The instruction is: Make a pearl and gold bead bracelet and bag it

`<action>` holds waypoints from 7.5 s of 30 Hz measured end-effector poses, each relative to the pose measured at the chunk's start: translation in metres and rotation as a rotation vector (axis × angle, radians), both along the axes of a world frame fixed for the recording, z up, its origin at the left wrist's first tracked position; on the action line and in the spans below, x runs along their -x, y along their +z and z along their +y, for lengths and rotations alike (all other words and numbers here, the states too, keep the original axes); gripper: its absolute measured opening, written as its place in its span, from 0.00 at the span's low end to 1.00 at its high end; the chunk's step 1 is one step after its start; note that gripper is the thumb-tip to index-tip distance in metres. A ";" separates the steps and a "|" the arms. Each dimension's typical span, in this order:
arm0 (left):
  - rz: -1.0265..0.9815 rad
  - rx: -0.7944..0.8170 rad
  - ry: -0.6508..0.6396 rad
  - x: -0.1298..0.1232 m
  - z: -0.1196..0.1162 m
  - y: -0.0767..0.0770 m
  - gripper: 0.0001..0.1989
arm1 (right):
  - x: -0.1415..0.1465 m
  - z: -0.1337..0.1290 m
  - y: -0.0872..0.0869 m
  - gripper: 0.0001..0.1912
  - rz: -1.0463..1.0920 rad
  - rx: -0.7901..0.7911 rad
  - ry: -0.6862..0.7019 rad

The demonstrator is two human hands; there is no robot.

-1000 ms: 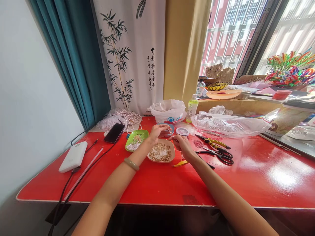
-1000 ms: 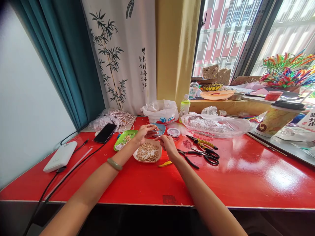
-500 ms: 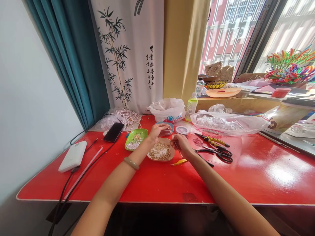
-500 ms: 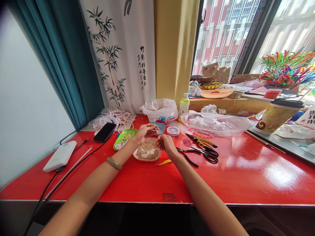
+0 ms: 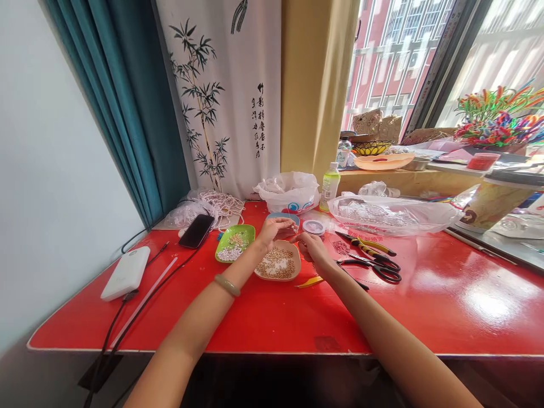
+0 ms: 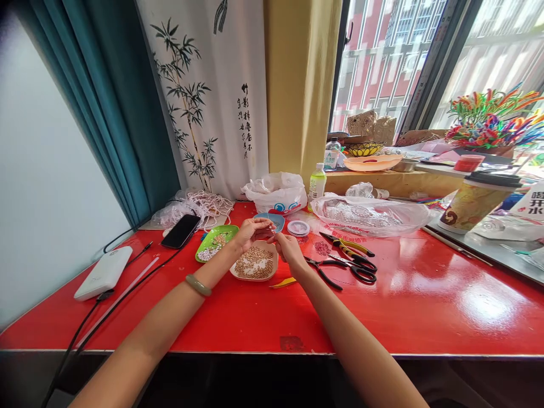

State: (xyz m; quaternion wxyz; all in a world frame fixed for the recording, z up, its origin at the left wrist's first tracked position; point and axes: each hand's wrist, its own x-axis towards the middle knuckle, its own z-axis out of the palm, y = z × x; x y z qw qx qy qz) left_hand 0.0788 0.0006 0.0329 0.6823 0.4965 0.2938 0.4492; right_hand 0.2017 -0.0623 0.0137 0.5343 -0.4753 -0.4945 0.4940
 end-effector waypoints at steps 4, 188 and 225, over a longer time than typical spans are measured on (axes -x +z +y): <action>-0.010 -0.009 -0.001 -0.001 0.000 -0.002 0.05 | -0.001 -0.001 0.002 0.10 -0.014 0.021 0.011; 1.113 -0.461 0.221 0.121 0.052 -0.027 0.06 | -0.015 0.056 -0.006 0.08 0.039 0.137 0.290; 0.912 -0.381 0.173 0.111 0.043 -0.009 0.07 | -0.012 0.055 0.003 0.09 0.039 0.162 0.277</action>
